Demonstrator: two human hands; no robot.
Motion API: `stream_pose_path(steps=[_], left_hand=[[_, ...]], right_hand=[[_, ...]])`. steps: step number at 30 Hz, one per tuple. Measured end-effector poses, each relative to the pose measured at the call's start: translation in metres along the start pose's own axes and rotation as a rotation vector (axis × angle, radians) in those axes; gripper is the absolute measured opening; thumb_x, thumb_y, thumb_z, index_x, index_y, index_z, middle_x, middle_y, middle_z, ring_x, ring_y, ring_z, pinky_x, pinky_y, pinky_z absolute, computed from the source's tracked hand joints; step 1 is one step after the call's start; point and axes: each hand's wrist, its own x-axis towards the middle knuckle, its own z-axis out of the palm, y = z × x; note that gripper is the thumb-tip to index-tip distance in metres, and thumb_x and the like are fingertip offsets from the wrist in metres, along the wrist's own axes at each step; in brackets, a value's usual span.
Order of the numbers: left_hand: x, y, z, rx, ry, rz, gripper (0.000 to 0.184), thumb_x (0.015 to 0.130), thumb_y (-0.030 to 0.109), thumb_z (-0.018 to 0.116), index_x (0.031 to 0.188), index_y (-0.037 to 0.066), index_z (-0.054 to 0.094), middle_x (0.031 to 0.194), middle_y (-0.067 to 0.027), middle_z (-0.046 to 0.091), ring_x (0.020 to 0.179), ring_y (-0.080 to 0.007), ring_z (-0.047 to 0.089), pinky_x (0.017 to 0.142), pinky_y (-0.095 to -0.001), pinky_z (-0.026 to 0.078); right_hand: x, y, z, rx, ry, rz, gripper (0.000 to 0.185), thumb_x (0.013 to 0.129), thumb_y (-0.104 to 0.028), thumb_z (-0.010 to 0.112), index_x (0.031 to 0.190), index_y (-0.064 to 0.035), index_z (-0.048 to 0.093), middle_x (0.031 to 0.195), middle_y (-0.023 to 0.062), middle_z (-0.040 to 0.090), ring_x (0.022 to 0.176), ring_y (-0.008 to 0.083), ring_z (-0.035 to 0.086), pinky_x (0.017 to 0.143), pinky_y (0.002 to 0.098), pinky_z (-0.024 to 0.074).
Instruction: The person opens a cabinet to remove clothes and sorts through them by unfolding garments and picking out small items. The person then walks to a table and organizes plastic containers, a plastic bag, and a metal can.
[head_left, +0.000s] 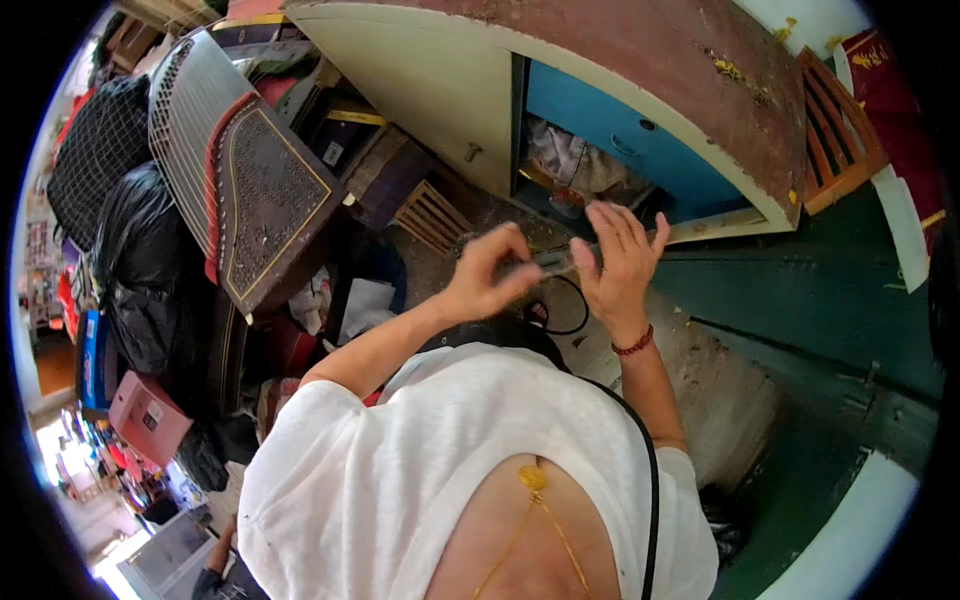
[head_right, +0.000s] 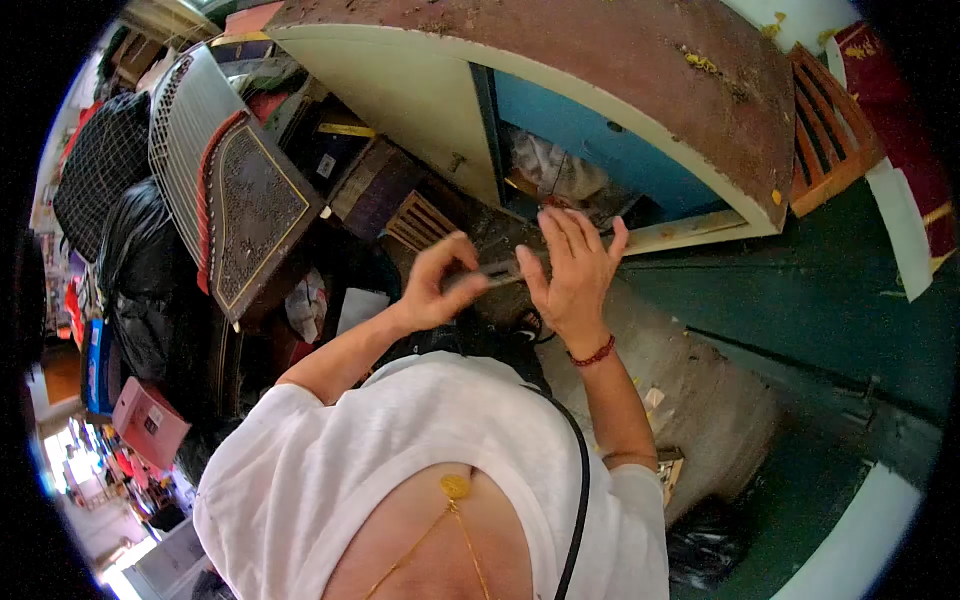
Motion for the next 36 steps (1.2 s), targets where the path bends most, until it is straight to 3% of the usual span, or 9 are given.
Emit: stream_pose_path(steps=[2, 5, 6, 9, 13, 17, 18, 28, 36], left_hand=[[0.007, 0.007, 0.007, -0.025, -0.229, 0.063, 0.030, 0.077, 0.028, 0.060, 0.077, 0.001, 0.046, 0.071, -0.0062, 0.043, 0.062, -0.0148, 0.042, 0.058, -0.0269, 0.037], [0.015, -0.019, -0.011, -0.363, -0.402, -0.083, 0.035, 0.081, 0.034, 0.054, 0.077, 0.000, 0.049, 0.067, -0.0083, 0.045, 0.061, -0.0166, 0.044, 0.057, -0.0275, 0.037], [0.027, -0.029, -0.014, -0.243, -0.400, -0.149, 0.041, 0.084, 0.039, 0.046, 0.081, -0.002, 0.052, 0.069, -0.0091, 0.048, 0.066, -0.0143, 0.044, 0.060, -0.0288, 0.038], [0.080, -0.060, -0.010, 0.560, -0.259, 0.089, 0.034, 0.078, 0.031, 0.055, 0.088, -0.001, 0.053, 0.082, -0.0166, 0.056, 0.077, -0.0335, 0.054, 0.064, -0.0389, 0.043], [0.145, -0.096, 0.002, 1.392, -0.427, 0.270, 0.036, 0.072, 0.018, 0.058, 0.104, 0.000, 0.052, 0.103, -0.0160, 0.053, 0.104, -0.0278, 0.046, 0.092, -0.0482, 0.031], [0.177, -0.129, -0.010, 1.856, -0.710, 0.411, 0.021, 0.073, 0.015, 0.055, 0.092, 0.011, 0.064, 0.108, -0.0081, 0.055, 0.105, -0.0244, 0.046, 0.097, -0.0497, 0.021], [0.181, -0.136, -0.015, 1.960, -0.739, 0.427, 0.021, 0.074, 0.017, 0.054, 0.091, 0.012, 0.065, 0.108, -0.0067, 0.056, 0.105, -0.0239, 0.046, 0.097, -0.0497, 0.019], [0.143, -0.123, -0.037, 2.197, -0.795, 0.633, 0.032, 0.076, 0.022, 0.055, 0.106, 0.011, 0.059, 0.118, -0.0101, 0.048, 0.114, -0.0288, 0.038, 0.095, -0.0476, 0.023], [0.077, -0.137, -0.059, 2.080, -1.094, 0.560, 0.029, 0.078, 0.019, 0.053, 0.104, 0.006, 0.058, 0.104, -0.0112, 0.052, 0.092, -0.0259, 0.048, 0.081, -0.0390, 0.038]], right_hand=[[-0.004, 0.002, -0.012, -0.197, -0.090, 0.013, 0.020, 0.076, -0.023, 0.055, 0.086, -0.0071, 0.061, 0.098, 0.0053, 0.058, 0.098, 0.0242, 0.049, 0.095, 0.0466, 0.0190], [-0.013, -0.008, -0.013, -0.229, -0.078, 0.020, 0.018, 0.076, -0.021, 0.055, 0.084, -0.0069, 0.061, 0.094, 0.0033, 0.059, 0.097, 0.0235, 0.050, 0.096, 0.0472, 0.0184], [-0.015, -0.013, -0.015, -0.237, -0.070, 0.046, 0.015, 0.075, -0.021, 0.055, 0.079, -0.0070, 0.060, 0.093, 0.0038, 0.059, 0.097, 0.0236, 0.050, 0.096, 0.0479, 0.0174], [-0.022, -0.016, -0.021, -0.263, -0.120, 0.079, 0.015, 0.074, -0.021, 0.055, 0.069, -0.0066, 0.059, 0.092, 0.0039, 0.060, 0.099, 0.0238, 0.049, 0.096, 0.0483, 0.0164], [-0.036, -0.021, -0.029, -0.294, -0.120, 0.184, 0.020, 0.074, -0.022, 0.054, 0.062, -0.0070, 0.057, 0.096, 0.0039, 0.060, 0.109, 0.0245, 0.044, 0.098, 0.0491, 0.0143], [-0.058, -0.046, -0.046, -0.535, 0.014, 0.389, 0.031, 0.073, -0.022, 0.055, 0.102, -0.0112, 0.058, 0.124, 0.0096, 0.042, 0.119, 0.0298, 0.032, 0.099, 0.0474, 0.0177], [-0.067, -0.051, -0.053, -0.616, -0.079, 0.478, 0.049, 0.075, -0.019, 0.053, 0.122, -0.0111, 0.042, 0.131, 0.0149, 0.032, 0.121, 0.0333, 0.028, 0.098, 0.0455, 0.0227], [-0.130, -0.033, -0.111, -0.768, -0.168, 0.916, 0.054, 0.085, -0.015, 0.043, 0.131, -0.0027, 0.017, 0.127, 0.0242, 0.032, 0.108, 0.0394, 0.042, 0.088, 0.0404, 0.0389], [-0.163, 0.007, -0.179, -0.849, -0.205, 0.722, 0.057, 0.082, -0.034, 0.051, 0.127, -0.0084, 0.030, 0.122, 0.0198, 0.042, 0.107, 0.0354, 0.046, 0.085, 0.0410, 0.0409]])
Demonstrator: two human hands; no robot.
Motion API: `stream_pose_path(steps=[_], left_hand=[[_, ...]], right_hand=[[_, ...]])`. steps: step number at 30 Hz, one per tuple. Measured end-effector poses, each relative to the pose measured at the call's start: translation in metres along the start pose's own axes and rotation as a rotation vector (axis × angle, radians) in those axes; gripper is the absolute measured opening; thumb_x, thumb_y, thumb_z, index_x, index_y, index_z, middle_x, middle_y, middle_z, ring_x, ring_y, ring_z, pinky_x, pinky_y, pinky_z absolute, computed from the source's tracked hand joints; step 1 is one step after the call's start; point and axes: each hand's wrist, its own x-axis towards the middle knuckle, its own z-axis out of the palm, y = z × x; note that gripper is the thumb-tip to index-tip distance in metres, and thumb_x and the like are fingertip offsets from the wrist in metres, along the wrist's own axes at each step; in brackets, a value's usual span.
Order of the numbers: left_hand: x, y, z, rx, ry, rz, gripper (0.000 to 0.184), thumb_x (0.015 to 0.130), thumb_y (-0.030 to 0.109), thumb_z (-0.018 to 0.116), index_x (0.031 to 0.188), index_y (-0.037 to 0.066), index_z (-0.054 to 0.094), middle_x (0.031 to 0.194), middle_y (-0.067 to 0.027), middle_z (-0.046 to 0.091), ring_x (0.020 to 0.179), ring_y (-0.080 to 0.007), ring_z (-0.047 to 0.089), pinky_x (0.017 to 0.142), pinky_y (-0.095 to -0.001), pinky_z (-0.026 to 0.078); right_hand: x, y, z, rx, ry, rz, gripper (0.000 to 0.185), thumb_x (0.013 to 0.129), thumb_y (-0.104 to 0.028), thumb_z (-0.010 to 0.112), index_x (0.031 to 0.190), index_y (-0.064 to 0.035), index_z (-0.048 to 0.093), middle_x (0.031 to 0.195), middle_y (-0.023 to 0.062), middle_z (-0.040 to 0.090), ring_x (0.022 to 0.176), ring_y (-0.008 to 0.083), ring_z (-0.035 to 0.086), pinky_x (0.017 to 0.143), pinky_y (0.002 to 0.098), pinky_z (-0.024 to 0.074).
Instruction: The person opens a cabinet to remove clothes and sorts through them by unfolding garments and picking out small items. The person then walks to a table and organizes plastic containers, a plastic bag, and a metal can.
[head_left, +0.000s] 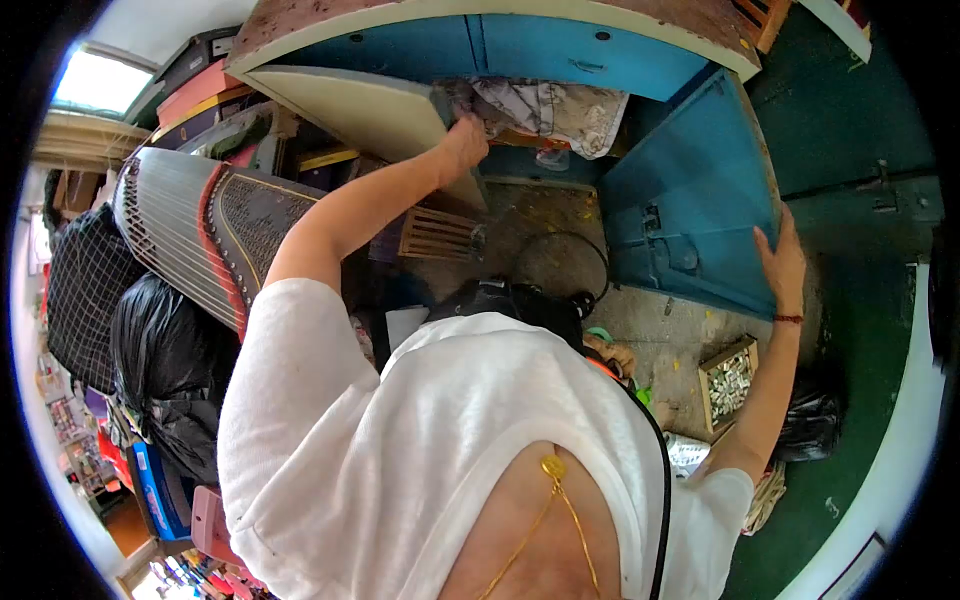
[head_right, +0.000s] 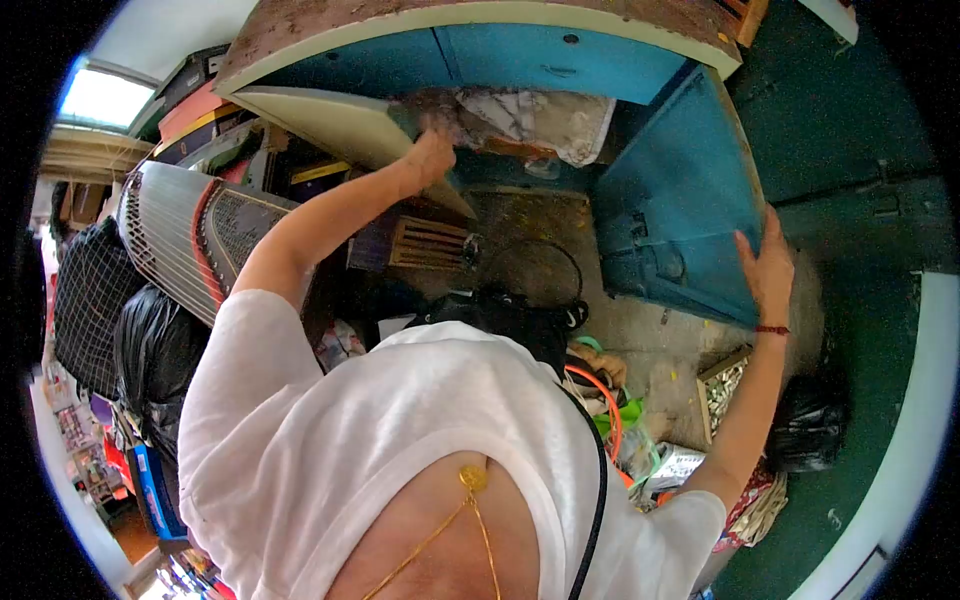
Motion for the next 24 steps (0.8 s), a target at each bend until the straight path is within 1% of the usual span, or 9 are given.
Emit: stream_pose_path(steps=[4, 6, 10, 15, 17, 18, 19, 21, 24], left_hand=[[-0.046, 0.016, -0.016, -0.077, -0.072, -0.014, 0.023, 0.077, 0.016, 0.054, 0.094, 0.003, 0.060, 0.093, -0.0121, 0.052, 0.086, -0.0268, 0.049, 0.073, -0.0388, 0.041], [-0.064, 0.025, -0.012, -0.142, -0.069, -0.040, 0.016, 0.074, 0.014, 0.058, 0.083, 0.002, 0.061, 0.082, -0.0087, 0.047, 0.082, -0.0237, 0.047, 0.069, -0.0363, 0.043], [-0.097, 0.029, -0.008, -0.100, -0.031, -0.006, 0.014, 0.074, 0.014, 0.056, 0.081, 0.003, 0.061, 0.083, -0.0087, 0.047, 0.080, -0.0234, 0.048, 0.065, -0.0329, 0.044], [-0.122, 0.050, 0.020, -0.046, -0.010, 0.013, 0.017, 0.072, 0.016, 0.054, 0.081, 0.004, 0.062, 0.080, -0.0095, 0.048, 0.076, -0.0239, 0.047, 0.062, -0.0349, 0.043], [-0.130, 0.058, 0.032, -0.085, 0.027, 0.013, 0.020, 0.070, 0.017, 0.053, 0.080, 0.004, 0.063, 0.078, -0.0110, 0.050, 0.074, -0.0247, 0.048, 0.059, -0.0362, 0.042], [-0.133, 0.061, 0.037, -0.105, 0.060, -0.032, 0.020, 0.069, 0.018, 0.053, 0.079, 0.005, 0.064, 0.078, -0.0104, 0.050, 0.074, -0.0245, 0.048, 0.058, -0.0363, 0.041], [-0.142, 0.059, 0.030, -0.131, 0.084, -0.070, 0.019, 0.069, 0.018, 0.053, 0.078, 0.005, 0.064, 0.078, -0.0099, 0.049, 0.074, -0.0242, 0.048, 0.057, -0.0364, 0.041], [-0.140, 0.051, 0.019, -0.119, -0.016, 0.039, 0.019, 0.069, 0.018, 0.053, 0.077, 0.005, 0.064, 0.078, -0.0092, 0.050, 0.073, -0.0240, 0.048, 0.056, -0.0363, 0.042], [-0.136, 0.052, 0.024, -0.187, -0.037, 0.020, 0.022, 0.069, 0.017, 0.057, 0.085, 0.005, 0.065, 0.094, -0.0106, 0.051, 0.081, -0.0234, 0.047, 0.062, -0.0338, 0.042]], right_hand=[[0.010, 0.026, -0.002, -0.041, -0.023, 0.012, 0.055, 0.081, -0.036, 0.052, 0.124, -0.0062, 0.034, 0.115, 0.0217, 0.048, 0.102, 0.0367, 0.049, 0.084, 0.0407, 0.0409], [0.015, 0.035, 0.001, -0.023, -0.043, 0.012, 0.054, 0.082, -0.035, 0.052, 0.123, -0.0049, 0.036, 0.113, 0.0226, 0.048, 0.101, 0.0372, 0.049, 0.084, 0.0411, 0.0407], [0.017, 0.037, -0.002, -0.026, -0.050, -0.012, 0.051, 0.082, -0.033, 0.053, 0.119, -0.0004, 0.040, 0.102, 0.0237, 0.054, 0.092, 0.0366, 0.054, 0.076, 0.0408, 0.0439], [0.024, 0.048, -0.002, -0.042, -0.064, -0.051, 0.051, 0.080, -0.032, 0.056, 0.116, 0.0023, 0.042, 0.093, 0.0233, 0.056, 0.083, 0.0348, 0.057, 0.068, 0.0390, 0.0460], [0.029, 0.025, -0.022, -0.105, -0.305, 0.183, 0.053, 0.079, -0.032, 0.057, 0.116, 0.0034, 0.043, 0.093, 0.0243, 0.056, 0.084, 0.0349, 0.057, 0.068, 0.0392, 0.0456], [0.029, 0.032, -0.016, -0.111, -0.326, 0.178, 0.053, 0.079, -0.032, 0.057, 0.116, 0.0034, 0.043, 0.093, 0.0243, 0.056, 0.084, 0.0349, 0.057, 0.068, 0.0392, 0.0456], [0.027, 0.046, -0.007, -0.050, -0.250, 0.133, 0.054, 0.079, -0.033, 0.057, 0.116, 0.0035, 0.043, 0.094, 0.0240, 0.056, 0.084, 0.0349, 0.057, 0.068, 0.0388, 0.0458], [0.026, 0.063, 0.008, 0.005, -0.189, 0.078, 0.055, 0.079, -0.034, 0.057, 0.116, 0.0036, 0.043, 0.094, 0.0238, 0.057, 0.084, 0.0349, 0.057, 0.068, 0.0385, 0.0460], [0.025, 0.061, 0.015, -0.113, -0.050, -0.017, 0.056, 0.079, -0.037, 0.056, 0.116, 0.0034, 0.043, 0.097, 0.0237, 0.057, 0.086, 0.0351, 0.057, 0.070, 0.0378, 0.0463]])
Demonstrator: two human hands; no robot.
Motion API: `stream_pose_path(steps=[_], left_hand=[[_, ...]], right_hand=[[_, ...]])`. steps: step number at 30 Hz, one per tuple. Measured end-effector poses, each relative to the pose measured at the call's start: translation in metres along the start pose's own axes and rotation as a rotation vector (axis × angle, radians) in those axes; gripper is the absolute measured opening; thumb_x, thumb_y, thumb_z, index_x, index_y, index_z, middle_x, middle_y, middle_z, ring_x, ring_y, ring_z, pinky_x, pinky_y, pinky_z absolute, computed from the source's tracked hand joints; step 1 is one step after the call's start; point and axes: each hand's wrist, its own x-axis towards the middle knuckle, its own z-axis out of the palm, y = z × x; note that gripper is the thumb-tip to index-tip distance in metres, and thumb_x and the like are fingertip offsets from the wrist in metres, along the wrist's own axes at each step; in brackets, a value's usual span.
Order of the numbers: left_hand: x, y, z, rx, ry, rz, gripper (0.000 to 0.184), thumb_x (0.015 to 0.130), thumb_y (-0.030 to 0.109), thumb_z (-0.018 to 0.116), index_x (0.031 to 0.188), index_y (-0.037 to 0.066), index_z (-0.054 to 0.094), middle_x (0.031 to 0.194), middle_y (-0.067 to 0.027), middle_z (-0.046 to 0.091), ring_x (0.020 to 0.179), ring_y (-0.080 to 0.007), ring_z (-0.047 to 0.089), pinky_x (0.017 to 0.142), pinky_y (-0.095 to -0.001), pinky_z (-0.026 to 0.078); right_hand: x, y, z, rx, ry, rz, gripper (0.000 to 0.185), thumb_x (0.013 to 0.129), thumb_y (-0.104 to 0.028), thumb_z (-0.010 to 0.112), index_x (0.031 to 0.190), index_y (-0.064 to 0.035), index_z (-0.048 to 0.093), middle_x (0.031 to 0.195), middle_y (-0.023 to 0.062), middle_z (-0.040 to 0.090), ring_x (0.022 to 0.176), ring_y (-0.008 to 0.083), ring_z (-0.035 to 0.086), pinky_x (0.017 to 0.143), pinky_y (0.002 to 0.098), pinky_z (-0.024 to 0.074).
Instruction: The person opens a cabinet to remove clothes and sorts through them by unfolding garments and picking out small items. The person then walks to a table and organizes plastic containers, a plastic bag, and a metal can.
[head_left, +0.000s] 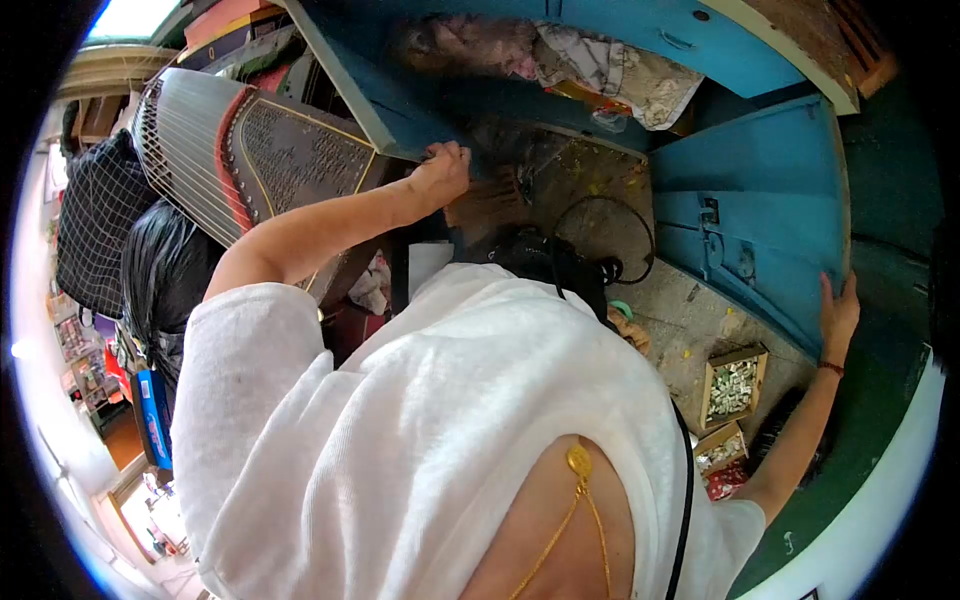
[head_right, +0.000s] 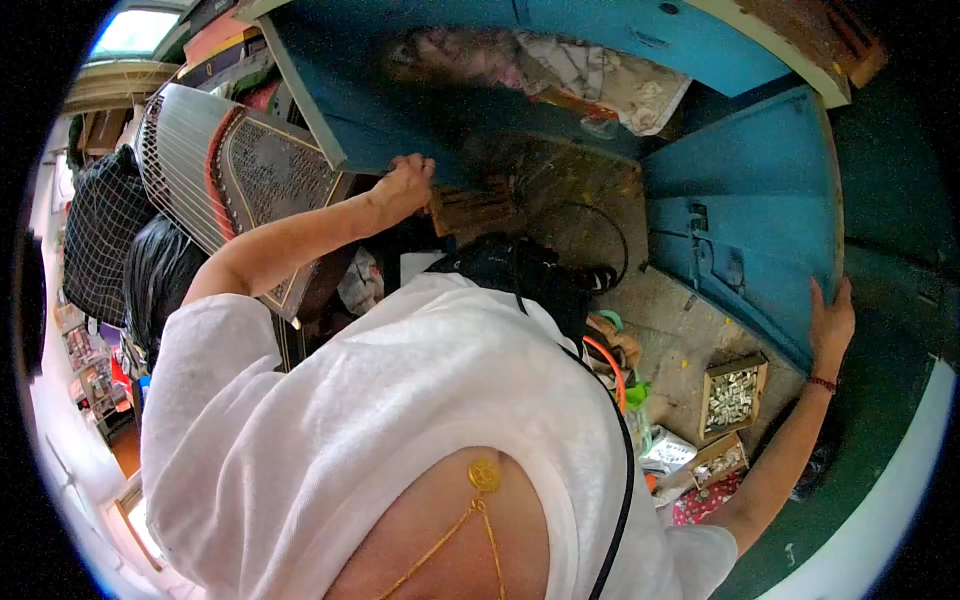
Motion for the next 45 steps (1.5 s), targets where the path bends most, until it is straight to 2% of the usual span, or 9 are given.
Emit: stream_pose_path(steps=[7, 10, 13, 15, 21, 26, 39, 42, 45], left_hand=[[0.007, -0.004, -0.005, -0.059, 0.057, 0.020, 0.024, 0.067, 0.016, 0.057, 0.087, 0.004, 0.063, 0.099, -0.0097, 0.052, 0.086, -0.0249, 0.047, 0.072, -0.0361, 0.042], [0.009, -0.014, -0.026, -0.419, 0.178, 0.056, 0.029, 0.067, 0.016, 0.058, 0.094, 0.005, 0.061, 0.102, -0.0108, 0.052, 0.093, -0.0253, 0.047, 0.082, -0.0399, 0.038], [-0.002, -0.035, -0.057, -0.482, 0.409, -0.035, 0.032, 0.066, 0.015, 0.060, 0.098, 0.007, 0.059, 0.101, -0.0106, 0.052, 0.099, -0.0260, 0.046, 0.090, -0.0438, 0.031], [-0.002, -0.051, -0.060, -0.340, 0.654, -0.310, 0.029, 0.068, 0.014, 0.061, 0.095, 0.008, 0.058, 0.101, -0.0084, 0.052, 0.103, -0.0269, 0.044, 0.093, -0.0488, 0.025], [-0.024, -0.062, -0.102, -0.387, 0.722, -0.610, 0.025, 0.071, 0.016, 0.060, 0.095, 0.011, 0.057, 0.101, -0.0049, 0.053, 0.105, -0.0224, 0.043, 0.089, -0.0520, 0.021], [-0.018, -0.074, -0.055, -0.502, 0.745, -0.881, 0.030, 0.076, 0.027, 0.056, 0.103, 0.012, 0.056, 0.106, -0.0073, 0.053, 0.107, -0.0274, 0.042, 0.089, -0.0517, 0.021], [0.008, -0.079, -0.068, -0.609, 0.576, -0.857, 0.040, 0.074, 0.036, 0.056, 0.105, 0.011, 0.056, 0.110, -0.0081, 0.052, 0.111, -0.0268, 0.040, 0.091, -0.0547, 0.017], [0.017, -0.086, -0.083, -0.678, 0.366, -0.894, 0.033, 0.078, 0.030, 0.054, 0.107, 0.014, 0.054, 0.111, -0.0074, 0.050, 0.110, -0.0270, 0.040, 0.093, -0.0543, 0.016], [0.016, -0.089, -0.088, -0.728, 0.325, -0.878, 0.033, 0.076, 0.026, 0.055, 0.106, 0.013, 0.054, 0.109, -0.0073, 0.051, 0.108, -0.0275, 0.040, 0.093, -0.0554, 0.015]], right_hand=[[0.000, -0.010, -0.005, 0.038, -0.058, 0.073, 0.054, 0.081, -0.037, 0.054, 0.114, 0.0048, 0.044, 0.101, 0.0241, 0.055, 0.091, 0.0341, 0.056, 0.072, 0.0388, 0.0462], [0.003, -0.028, -0.021, 0.056, -0.131, 0.127, 0.053, 0.082, -0.034, 0.054, 0.113, 0.0068, 0.044, 0.101, 0.0251, 0.055, 0.091, 0.0335, 0.056, 0.073, 0.0386, 0.0461], [0.000, -0.019, -0.017, 0.114, -0.187, 0.137, 0.051, 0.082, -0.031, 0.054, 0.113, 0.0081, 0.043, 0.102, 0.0262, 0.054, 0.091, 0.0338, 0.056, 0.074, 0.0387, 0.0458], [0.002, -0.008, -0.010, 0.156, -0.137, 0.081, 0.050, 0.083, -0.029, 0.053, 0.113, 0.0084, 0.043, 0.102, 0.0267, 0.053, 0.091, 0.0342, 0.056, 0.074, 0.0388, 0.0457], [-0.002, -0.001, -0.009, 0.156, -0.163, 0.036, 0.050, 0.083, -0.027, 0.053, 0.115, 0.0089, 0.041, 0.102, 0.0283, 0.052, 0.092, 0.0366, 0.054, 0.074, 0.0407, 0.0444], [0.002, -0.004, -0.011, 0.149, -0.115, -0.011, 0.050, 0.082, -0.026, 0.055, 0.114, 0.0097, 0.041, 0.100, 0.0281, 0.053, 0.091, 0.0374, 0.054, 0.076, 0.0400, 0.0430], [-0.002, -0.006, -0.015, 0.175, -0.057, -0.002, 0.048, 0.082, -0.024, 0.054, 0.115, 0.0083, 0.041, 0.106, 0.0260, 0.052, 0.095, 0.0349, 0.053, 0.081, 0.0386, 0.0406], [-0.001, -0.016, -0.025, 0.079, -0.239, 0.195, 0.049, 0.081, -0.018, 0.056, 0.120, 0.0041, 0.037, 0.098, 0.0254, 0.054, 0.086, 0.0341, 0.055, 0.073, 0.0412, 0.0437], [-0.005, 0.006, -0.006, 0.027, 0.098, -0.183, 0.050, 0.080, -0.017, 0.057, 0.121, 0.0028, 0.036, 0.090, 0.0244, 0.057, 0.079, 0.0341, 0.058, 0.067, 0.0416, 0.0455]])
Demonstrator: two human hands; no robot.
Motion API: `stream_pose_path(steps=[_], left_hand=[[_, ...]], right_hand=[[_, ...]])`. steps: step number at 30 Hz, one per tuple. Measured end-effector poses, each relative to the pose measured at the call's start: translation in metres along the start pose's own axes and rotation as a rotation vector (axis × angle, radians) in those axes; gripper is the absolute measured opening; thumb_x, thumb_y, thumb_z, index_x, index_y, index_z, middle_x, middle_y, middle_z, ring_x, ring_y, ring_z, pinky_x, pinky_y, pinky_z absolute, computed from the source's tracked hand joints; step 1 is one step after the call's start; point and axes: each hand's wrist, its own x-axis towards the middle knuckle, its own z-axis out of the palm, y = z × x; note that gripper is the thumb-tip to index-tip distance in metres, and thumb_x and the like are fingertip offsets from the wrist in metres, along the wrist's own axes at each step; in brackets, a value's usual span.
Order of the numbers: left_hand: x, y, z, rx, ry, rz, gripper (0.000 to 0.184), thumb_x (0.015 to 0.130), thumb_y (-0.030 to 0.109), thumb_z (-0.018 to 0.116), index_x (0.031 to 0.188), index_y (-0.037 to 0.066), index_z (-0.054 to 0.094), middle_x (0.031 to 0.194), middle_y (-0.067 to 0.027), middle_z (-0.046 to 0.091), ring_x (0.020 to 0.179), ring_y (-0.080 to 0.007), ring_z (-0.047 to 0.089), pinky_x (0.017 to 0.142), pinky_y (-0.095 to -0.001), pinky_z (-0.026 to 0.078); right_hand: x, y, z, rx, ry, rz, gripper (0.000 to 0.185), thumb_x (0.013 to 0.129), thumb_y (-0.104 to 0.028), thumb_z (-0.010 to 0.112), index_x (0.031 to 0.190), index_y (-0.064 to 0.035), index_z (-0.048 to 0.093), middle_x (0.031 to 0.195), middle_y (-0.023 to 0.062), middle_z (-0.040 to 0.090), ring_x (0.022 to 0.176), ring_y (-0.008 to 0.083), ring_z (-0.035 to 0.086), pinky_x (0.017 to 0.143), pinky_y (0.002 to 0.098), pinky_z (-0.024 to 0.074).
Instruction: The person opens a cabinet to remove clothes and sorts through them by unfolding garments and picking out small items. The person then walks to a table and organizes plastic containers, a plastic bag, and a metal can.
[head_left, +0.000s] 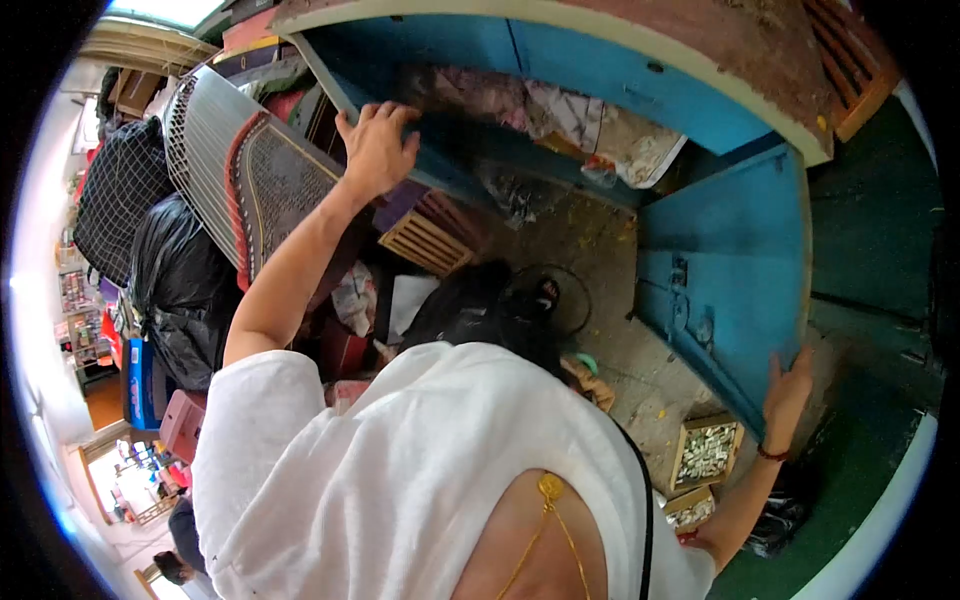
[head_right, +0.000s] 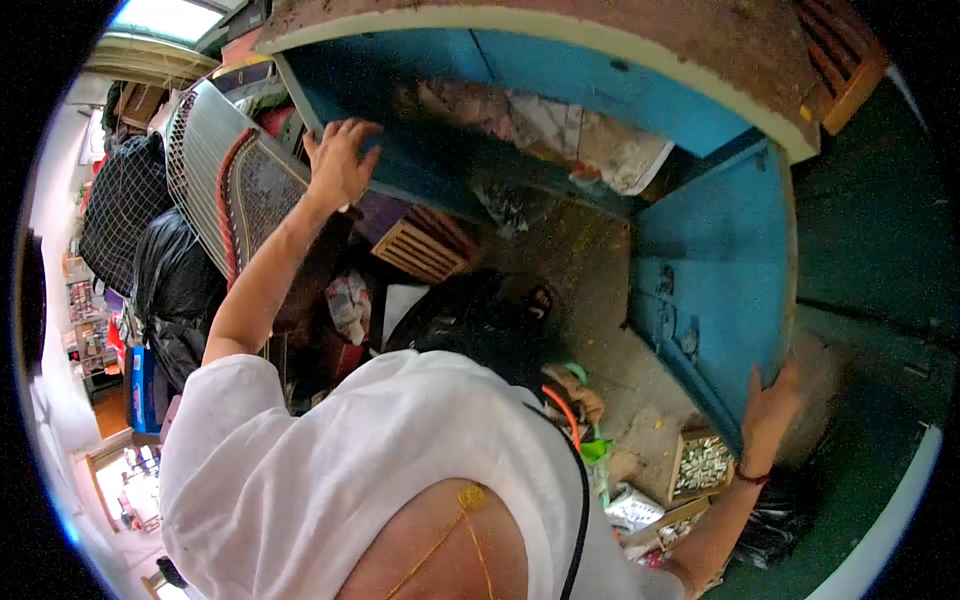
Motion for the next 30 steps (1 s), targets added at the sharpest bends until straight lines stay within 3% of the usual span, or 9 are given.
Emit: stream_pose_path(steps=[2, 6, 8, 11, 15, 18, 20, 23, 30], left_hand=[[-0.004, -0.008, 0.003, -0.018, 0.035, 0.027, 0.032, 0.074, 0.024, 0.055, 0.104, 0.011, 0.055, 0.107, -0.0080, 0.052, 0.107, -0.0272, 0.041, 0.093, -0.0557, 0.016], [-0.023, -0.022, -0.012, -0.078, -0.088, 0.017, 0.034, 0.072, 0.023, 0.055, 0.103, 0.008, 0.056, 0.106, -0.0090, 0.052, 0.108, -0.0266, 0.041, 0.094, -0.0566, 0.014], [-0.033, -0.032, -0.017, -0.118, -0.112, 0.054, 0.034, 0.072, 0.023, 0.056, 0.104, 0.009, 0.055, 0.107, -0.0086, 0.052, 0.109, -0.0272, 0.039, 0.096, -0.0559, 0.012], [-0.036, -0.040, -0.021, -0.164, -0.144, 0.100, 0.035, 0.073, 0.023, 0.056, 0.104, 0.009, 0.054, 0.109, -0.0082, 0.051, 0.112, -0.0276, 0.038, 0.097, -0.0553, 0.009], [-0.042, -0.044, -0.018, -0.183, -0.083, 0.142, 0.037, 0.069, 0.021, 0.057, 0.103, 0.006, 0.056, 0.108, -0.0083, 0.052, 0.111, -0.0263, 0.038, 0.095, -0.0582, 0.011], [-0.045, -0.045, -0.020, -0.184, -0.083, 0.127, 0.037, 0.065, 0.012, 0.055, 0.102, 0.006, 0.056, 0.108, -0.0076, 0.052, 0.111, -0.0256, 0.038, 0.095, -0.0583, 0.011], [-0.047, -0.048, -0.020, -0.195, -0.059, 0.138, 0.039, 0.063, 0.008, 0.054, 0.101, 0.006, 0.056, 0.107, -0.0073, 0.052, 0.111, -0.0252, 0.038, 0.096, -0.0580, 0.011], [-0.053, -0.052, -0.014, -0.197, -0.020, 0.142, 0.042, 0.059, 0.003, 0.052, 0.100, 0.007, 0.057, 0.107, -0.0066, 0.052, 0.111, -0.0246, 0.038, 0.096, -0.0573, 0.012], [-0.057, -0.044, -0.021, -0.143, 0.071, 0.133, 0.059, 0.062, 0.006, 0.056, 0.120, 0.007, 0.040, 0.120, -0.0128, 0.040, 0.118, -0.0292, 0.030, 0.094, -0.0566, 0.017]], right_hand=[[0.008, -0.020, -0.015, 0.202, -0.285, 0.312, 0.051, 0.078, -0.020, 0.059, 0.119, 0.0015, 0.038, 0.091, 0.0252, 0.056, 0.078, 0.0346, 0.057, 0.067, 0.0415, 0.0460], [0.011, -0.030, -0.016, 0.157, -0.276, 0.367, 0.050, 0.077, -0.024, 0.059, 0.117, -0.0010, 0.040, 0.100, 0.0233, 0.054, 0.090, 0.0336, 0.054, 0.077, 0.0423, 0.0429], [0.013, -0.040, -0.009, -0.304, 0.230, 0.030, 0.047, 0.077, -0.024, 0.060, 0.116, -0.0033, 0.043, 0.106, 0.0190, 0.053, 0.100, 0.0318, 0.050, 0.084, 0.0437, 0.0380], [0.032, -0.123, -0.014, 0.186, 0.427, -0.025, 0.034, 0.076, -0.017, 0.060, 0.106, -0.0038, 0.051, 0.104, 0.0129, 0.055, 0.098, 0.0301, 0.050, 0.085, 0.0417, 0.0373], [0.100, -0.232, 0.049, 1.288, -0.062, 0.189, 0.025, 0.083, -0.019, 0.055, 0.100, -0.0019, 0.057, 0.104, 0.0086, 0.056, 0.095, 0.0205, 0.052, 0.084, 0.0305, 0.0390], [0.176, -0.266, 0.150, 2.216, -0.250, 0.511, 0.059, 0.083, -0.020, 0.054, 0.126, 0.0071, 0.025, 0.129, 0.0204, 0.032, 0.119, 0.0288, 0.032, 0.095, 0.0374, 0.0330], [0.221, -0.275, 0.171, 2.265, -0.204, 0.676, 0.048, 0.084, -0.018, 0.052, 0.121, 0.0065, 0.033, 0.127, 0.0204, 0.032, 0.120, 0.0294, 0.031, 0.094, 0.0391, 0.0318], [0.254, -0.277, 0.171, 2.642, -0.111, 1.264, 0.018, 0.087, -0.017, 0.041, 0.084, 0.0002, 0.046, 0.088, 0.0109, 0.049, 0.085, 0.0226, 0.045, 0.076, 0.0399, 0.0369], [0.259, -0.283, 0.201, 2.661, -0.039, 0.944, 0.020, 0.084, -0.019, 0.046, 0.069, -0.0066, 0.040, 0.074, 0.0084, 0.047, 0.072, 0.0206, 0.041, 0.076, 0.0407, 0.0354]])
